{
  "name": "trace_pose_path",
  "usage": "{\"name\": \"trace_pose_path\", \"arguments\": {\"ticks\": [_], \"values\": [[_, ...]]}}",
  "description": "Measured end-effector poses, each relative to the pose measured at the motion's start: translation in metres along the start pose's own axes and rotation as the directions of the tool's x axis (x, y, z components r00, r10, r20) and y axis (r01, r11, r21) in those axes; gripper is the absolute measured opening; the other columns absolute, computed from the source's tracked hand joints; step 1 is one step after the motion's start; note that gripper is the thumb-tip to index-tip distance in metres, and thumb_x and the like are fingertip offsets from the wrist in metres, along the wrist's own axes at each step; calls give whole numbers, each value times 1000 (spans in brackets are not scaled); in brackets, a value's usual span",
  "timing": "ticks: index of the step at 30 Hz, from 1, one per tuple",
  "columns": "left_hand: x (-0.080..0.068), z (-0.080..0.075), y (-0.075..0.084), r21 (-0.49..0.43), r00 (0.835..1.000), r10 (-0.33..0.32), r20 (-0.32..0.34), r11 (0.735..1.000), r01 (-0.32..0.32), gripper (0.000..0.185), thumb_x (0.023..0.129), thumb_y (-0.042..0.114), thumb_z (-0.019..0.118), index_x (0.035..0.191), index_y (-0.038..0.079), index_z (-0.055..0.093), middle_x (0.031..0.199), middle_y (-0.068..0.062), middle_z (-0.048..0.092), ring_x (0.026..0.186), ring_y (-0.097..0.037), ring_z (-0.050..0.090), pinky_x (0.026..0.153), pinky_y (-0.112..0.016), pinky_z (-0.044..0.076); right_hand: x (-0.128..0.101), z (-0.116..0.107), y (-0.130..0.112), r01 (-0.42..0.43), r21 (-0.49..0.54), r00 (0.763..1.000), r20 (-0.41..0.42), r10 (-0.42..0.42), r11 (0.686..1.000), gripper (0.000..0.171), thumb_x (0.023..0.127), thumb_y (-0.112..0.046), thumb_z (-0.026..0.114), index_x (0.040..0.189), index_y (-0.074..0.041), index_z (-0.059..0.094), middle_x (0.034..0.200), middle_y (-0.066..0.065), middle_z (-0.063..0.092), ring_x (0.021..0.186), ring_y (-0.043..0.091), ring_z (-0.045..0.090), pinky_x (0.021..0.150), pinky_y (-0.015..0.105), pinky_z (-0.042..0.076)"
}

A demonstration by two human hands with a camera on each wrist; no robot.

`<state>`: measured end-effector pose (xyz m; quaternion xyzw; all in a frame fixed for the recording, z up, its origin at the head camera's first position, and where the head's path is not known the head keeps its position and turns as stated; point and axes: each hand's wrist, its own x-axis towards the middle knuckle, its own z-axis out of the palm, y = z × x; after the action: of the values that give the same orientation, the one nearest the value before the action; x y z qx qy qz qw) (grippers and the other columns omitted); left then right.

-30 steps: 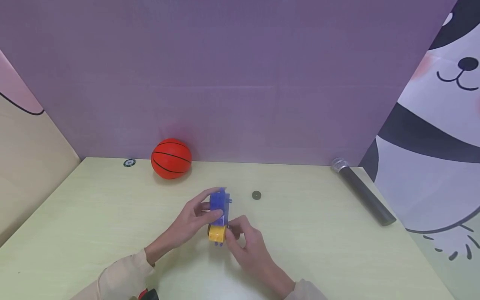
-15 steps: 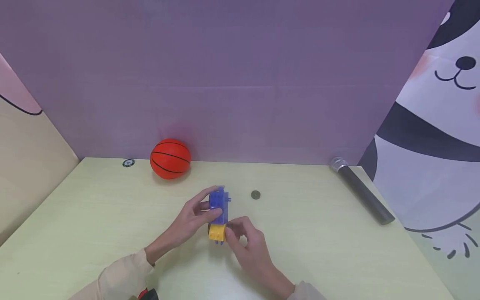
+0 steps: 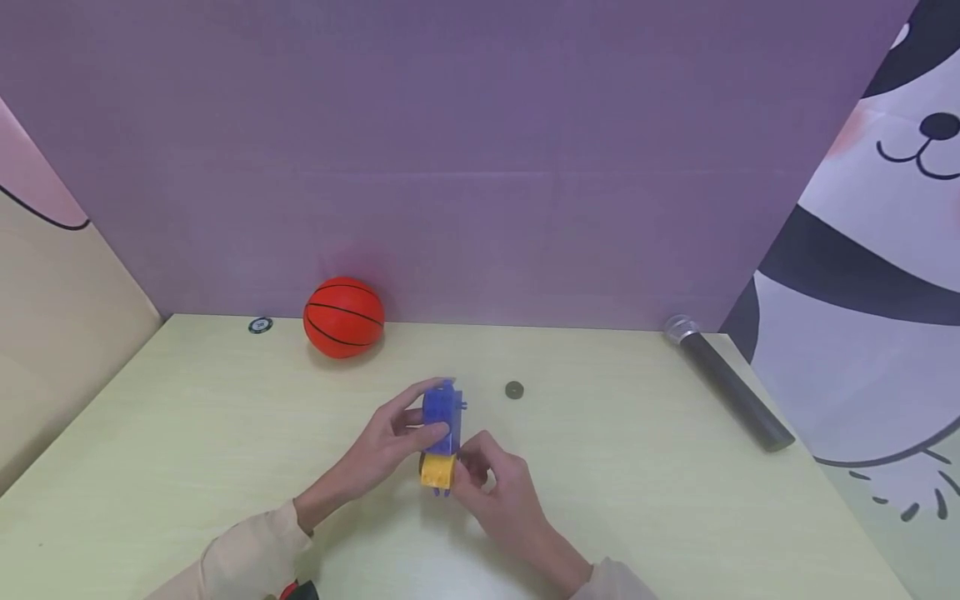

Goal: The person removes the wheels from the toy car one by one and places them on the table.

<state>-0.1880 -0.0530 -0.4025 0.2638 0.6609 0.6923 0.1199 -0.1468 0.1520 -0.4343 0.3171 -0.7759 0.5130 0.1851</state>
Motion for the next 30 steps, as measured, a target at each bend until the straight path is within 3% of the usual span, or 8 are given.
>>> {"name": "trace_pose_path", "arguments": {"ticks": [7, 17, 21, 25, 30], "values": [[0, -2, 0, 3, 1000, -1, 13, 1000, 1, 64, 103, 27, 67, 159, 12, 38, 135, -22, 61, 116, -30, 66, 96, -40, 56, 2, -4, 1, 3, 9, 999, 42, -3, 1000, 25, 88, 11, 60, 100, -10, 59, 79, -4, 64, 70, 7, 54, 56, 27, 46], [-1, -6, 2, 19, 1000, 17, 5, 1000, -17, 65, 103, 31, 67, 159, 12, 39, 133, -21, 62, 116, -32, 66, 96, -41, 56, 3, -6, 1, 10, 61, 999, 34, -12, 998, 22, 98, 13, 56, 107, -6, 64, 84, 10, 65, 75, 12, 58, 62, 27, 49], [-1, -6, 3, 27, 999, -10, -33, 1000, 11, 64, 103, 30, 66, 159, 15, 38, 137, -21, 60, 119, -32, 65, 96, -41, 56, 2, -6, 0, -58, 22, 998, 29, 58, 998, 20, 103, 6, 54, 110, -9, 66, 91, 5, 67, 80, 15, 59, 68, 28, 50], [0, -6, 3, 25, 999, -25, -47, 999, 27, 65, 103, 30, 66, 160, 15, 37, 139, -21, 59, 120, -33, 64, 97, -43, 55, 2, -7, -4, -149, 39, 987, 58, 147, 988, 26, 110, -1, 39, 114, -8, 64, 89, 4, 59, 81, 18, 55, 69, 31, 46], [0, -7, 2, 15, 998, -32, -59, 999, 33, 64, 104, 26, 66, 160, 15, 37, 140, -22, 58, 121, -34, 64, 99, -48, 54, 1, -9, -6, -177, 103, 981, 102, 166, 979, 37, 111, -1, 26, 122, 1, 61, 90, 8, 53, 85, 22, 53, 74, 35, 46]]}}
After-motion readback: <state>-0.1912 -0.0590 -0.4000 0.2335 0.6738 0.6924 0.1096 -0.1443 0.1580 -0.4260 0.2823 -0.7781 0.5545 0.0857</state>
